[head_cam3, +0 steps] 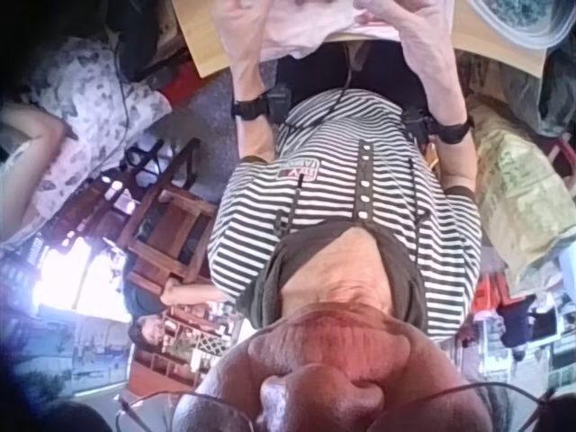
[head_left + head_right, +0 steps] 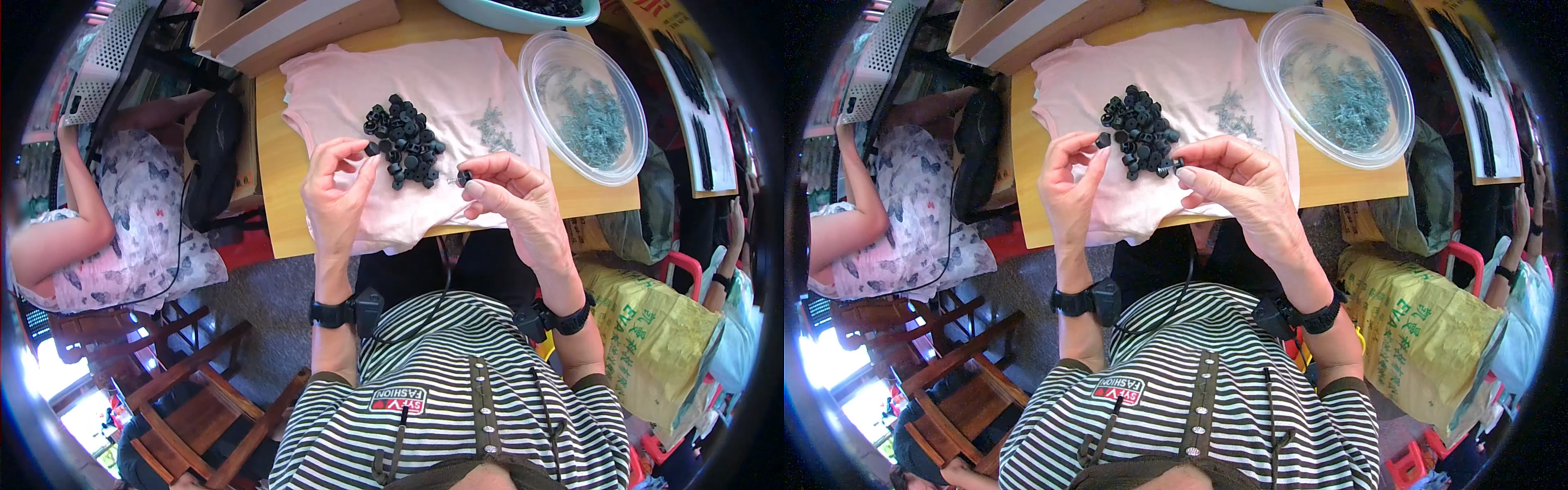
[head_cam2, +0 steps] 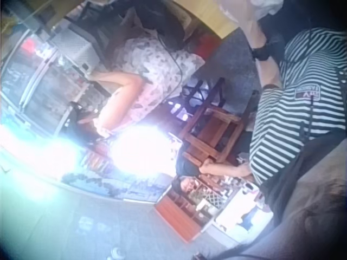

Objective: The person assembles components by hand by picking up a black plastic cap and a metal screw, inserting the screw into the cap, and placing the finished unit onto a pink cloth.

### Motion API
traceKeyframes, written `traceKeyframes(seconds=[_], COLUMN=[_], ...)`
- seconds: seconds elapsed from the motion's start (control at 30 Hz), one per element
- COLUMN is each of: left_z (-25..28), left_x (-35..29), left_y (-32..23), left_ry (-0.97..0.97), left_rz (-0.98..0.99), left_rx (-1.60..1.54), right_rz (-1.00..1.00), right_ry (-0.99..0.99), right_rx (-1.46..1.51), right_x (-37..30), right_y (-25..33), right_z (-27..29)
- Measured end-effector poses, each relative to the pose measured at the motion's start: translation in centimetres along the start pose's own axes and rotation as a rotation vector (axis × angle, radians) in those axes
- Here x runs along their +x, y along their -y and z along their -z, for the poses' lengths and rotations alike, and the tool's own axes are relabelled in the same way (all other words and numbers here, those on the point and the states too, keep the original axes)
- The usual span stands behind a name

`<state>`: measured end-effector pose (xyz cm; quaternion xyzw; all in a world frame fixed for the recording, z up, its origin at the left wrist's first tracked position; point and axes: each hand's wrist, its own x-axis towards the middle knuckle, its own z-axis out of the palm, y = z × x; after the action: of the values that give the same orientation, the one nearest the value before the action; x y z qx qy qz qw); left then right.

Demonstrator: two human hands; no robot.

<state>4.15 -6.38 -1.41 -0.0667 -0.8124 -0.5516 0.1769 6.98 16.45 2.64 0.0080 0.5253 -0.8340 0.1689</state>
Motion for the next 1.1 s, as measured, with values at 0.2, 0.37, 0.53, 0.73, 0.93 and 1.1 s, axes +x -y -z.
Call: traceKeyframes(seconds=[0.2,0.37,0.53,0.73,0.93,1.1], left_z=[-0.5,-1.8,-2.5,-2.9,-3.0,-3.4], left_x=[-1.5,-2.1,-1.9,-2.1,-2.8,-3.2], left_y=[-3.8,-5.2,-6.3,-6.4,-7.8,-8.2], left_ry=[0.163,0.310,0.329,0.369,0.300,0.253], left_rz=[0.301,0.264,0.206,0.072,0.135,0.160], left_rx=[-0.780,-0.646,-0.548,-0.525,-0.593,-0.714], right_rz=[0.110,0.172,0.268,0.240,0.215,0.180], right_ry=[-0.041,-0.038,-0.055,-0.064,-0.045,-0.038], right_rx=[-0.028,-0.075,-0.235,-0.108,0.020,0.113], right_x=[-0.5,-1.2,-2.0,-2.6,-3.0,-3.3], right_y=[0.4,0.2,-0.4,-0.8,-0.3,0.0], right_z=[-0.9,-0.8,-0.5,-0.4,-0.5,-0.2])
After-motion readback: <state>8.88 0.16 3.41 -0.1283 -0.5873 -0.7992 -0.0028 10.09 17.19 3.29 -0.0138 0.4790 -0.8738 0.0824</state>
